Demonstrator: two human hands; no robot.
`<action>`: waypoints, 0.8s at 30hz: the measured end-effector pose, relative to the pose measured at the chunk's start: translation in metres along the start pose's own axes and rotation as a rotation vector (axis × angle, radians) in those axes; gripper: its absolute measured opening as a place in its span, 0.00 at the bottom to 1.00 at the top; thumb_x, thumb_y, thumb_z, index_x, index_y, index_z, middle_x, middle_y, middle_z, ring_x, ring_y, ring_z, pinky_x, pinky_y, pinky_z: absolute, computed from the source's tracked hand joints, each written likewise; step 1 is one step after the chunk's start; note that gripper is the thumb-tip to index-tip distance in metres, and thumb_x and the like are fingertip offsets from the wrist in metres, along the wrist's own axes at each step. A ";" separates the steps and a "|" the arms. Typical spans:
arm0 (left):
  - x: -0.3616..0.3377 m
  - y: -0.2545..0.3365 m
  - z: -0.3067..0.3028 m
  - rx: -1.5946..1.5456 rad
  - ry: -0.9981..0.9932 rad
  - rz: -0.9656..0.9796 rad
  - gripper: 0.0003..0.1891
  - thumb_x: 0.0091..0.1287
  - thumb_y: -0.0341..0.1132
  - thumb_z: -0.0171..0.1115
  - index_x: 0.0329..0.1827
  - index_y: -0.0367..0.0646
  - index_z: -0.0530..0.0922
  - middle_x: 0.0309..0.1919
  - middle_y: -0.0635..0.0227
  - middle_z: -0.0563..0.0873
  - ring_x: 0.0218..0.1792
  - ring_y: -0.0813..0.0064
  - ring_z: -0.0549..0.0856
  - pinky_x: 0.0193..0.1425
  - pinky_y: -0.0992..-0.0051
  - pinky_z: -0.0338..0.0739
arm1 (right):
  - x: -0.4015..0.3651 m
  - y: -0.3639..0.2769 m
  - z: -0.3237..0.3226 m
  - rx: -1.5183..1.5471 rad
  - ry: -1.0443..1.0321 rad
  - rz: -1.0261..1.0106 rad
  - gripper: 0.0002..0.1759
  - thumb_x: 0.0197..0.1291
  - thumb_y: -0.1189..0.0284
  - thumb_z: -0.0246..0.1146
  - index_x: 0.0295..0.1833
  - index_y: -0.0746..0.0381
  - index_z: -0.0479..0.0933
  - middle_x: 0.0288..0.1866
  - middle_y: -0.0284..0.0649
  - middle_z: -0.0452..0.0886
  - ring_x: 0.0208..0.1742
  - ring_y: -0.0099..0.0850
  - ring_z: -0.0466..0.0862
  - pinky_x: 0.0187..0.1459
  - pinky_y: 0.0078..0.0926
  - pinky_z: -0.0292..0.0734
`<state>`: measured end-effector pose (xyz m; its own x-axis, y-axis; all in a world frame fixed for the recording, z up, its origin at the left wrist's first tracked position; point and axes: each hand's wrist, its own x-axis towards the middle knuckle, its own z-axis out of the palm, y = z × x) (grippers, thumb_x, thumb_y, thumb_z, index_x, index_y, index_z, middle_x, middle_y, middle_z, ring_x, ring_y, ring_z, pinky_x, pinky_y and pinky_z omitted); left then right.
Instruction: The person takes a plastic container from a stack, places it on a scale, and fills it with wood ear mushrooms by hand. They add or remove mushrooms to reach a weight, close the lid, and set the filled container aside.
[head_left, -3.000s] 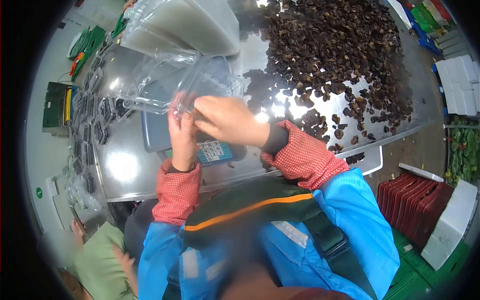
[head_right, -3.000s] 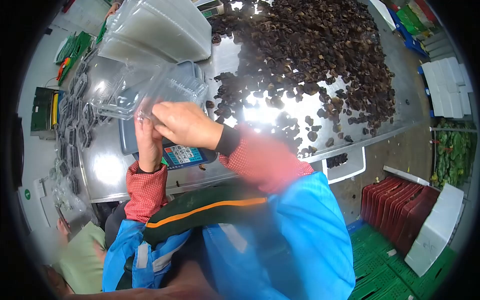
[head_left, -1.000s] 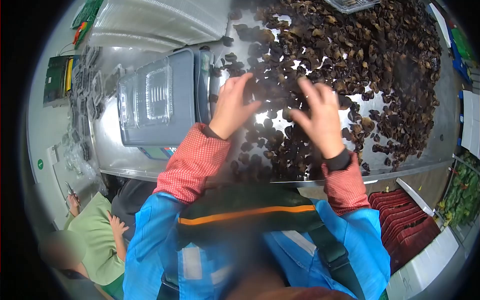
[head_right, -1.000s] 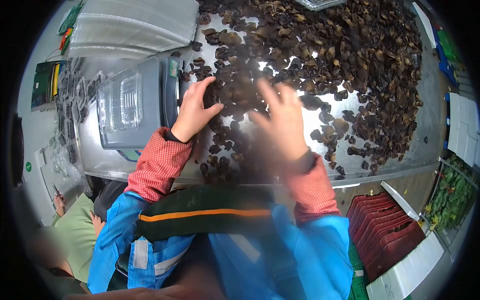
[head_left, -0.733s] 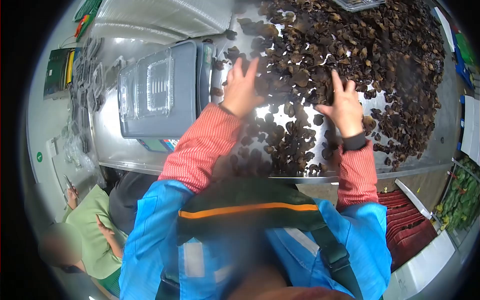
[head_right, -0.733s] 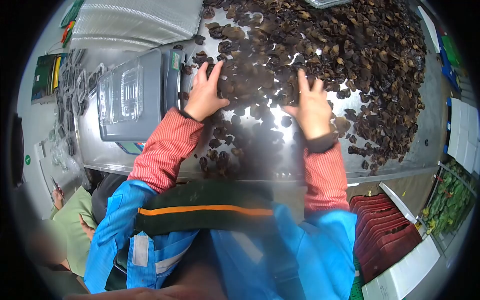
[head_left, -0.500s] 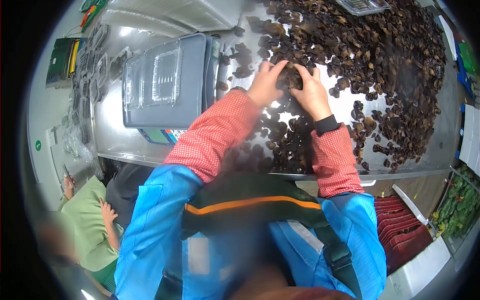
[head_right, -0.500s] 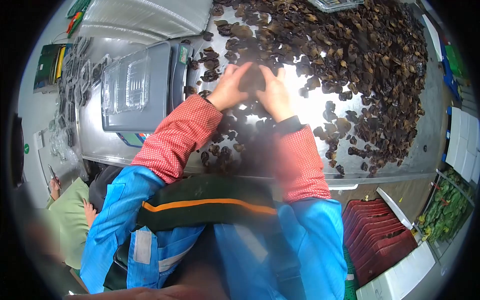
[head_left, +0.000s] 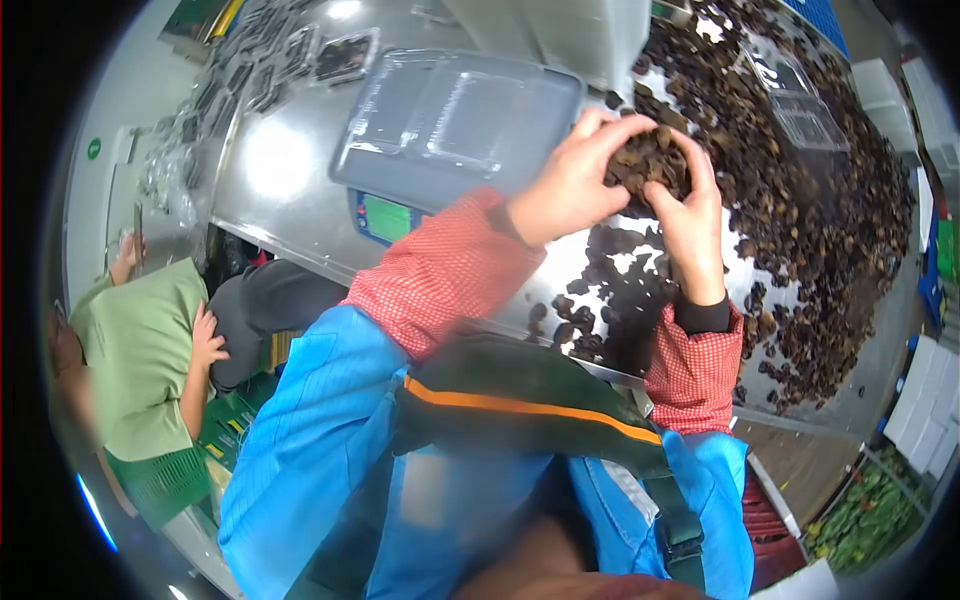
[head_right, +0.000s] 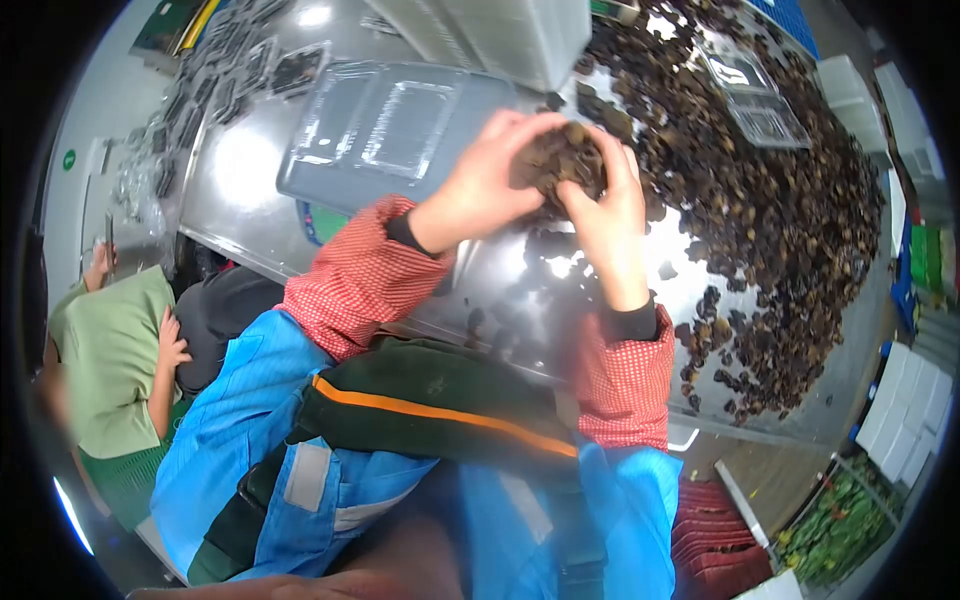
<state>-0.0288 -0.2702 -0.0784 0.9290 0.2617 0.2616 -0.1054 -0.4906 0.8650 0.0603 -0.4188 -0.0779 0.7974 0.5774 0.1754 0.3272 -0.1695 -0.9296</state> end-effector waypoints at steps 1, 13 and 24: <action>0.000 0.003 -0.021 0.009 0.035 0.025 0.38 0.49 0.22 0.66 0.69 0.46 0.71 0.55 0.58 0.73 0.59 0.60 0.78 0.65 0.68 0.75 | 0.010 -0.015 0.014 -0.039 -0.015 -0.064 0.31 0.48 0.79 0.64 0.63 0.60 0.75 0.54 0.45 0.76 0.54 0.38 0.80 0.58 0.32 0.76; -0.027 -0.073 -0.156 0.326 0.071 -0.099 0.42 0.51 0.25 0.68 0.74 0.49 0.66 0.70 0.55 0.67 0.69 0.57 0.72 0.71 0.69 0.71 | 0.069 -0.043 0.155 -0.325 -0.235 -0.140 0.38 0.51 0.70 0.71 0.70 0.57 0.69 0.55 0.53 0.76 0.55 0.49 0.80 0.60 0.38 0.76; -0.049 -0.035 -0.188 0.158 0.329 -0.257 0.21 0.64 0.31 0.67 0.61 0.45 0.79 0.49 0.68 0.85 0.39 0.81 0.84 0.42 0.81 0.81 | 0.050 -0.051 0.109 0.324 -0.218 0.169 0.19 0.61 0.79 0.63 0.59 0.65 0.78 0.47 0.37 0.71 0.40 0.27 0.83 0.34 0.22 0.88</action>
<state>-0.1374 -0.1094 -0.0408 0.7528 0.6298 0.1915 0.1928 -0.4892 0.8506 0.0283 -0.2944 -0.0565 0.6889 0.7243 -0.0288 -0.0028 -0.0370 -0.9993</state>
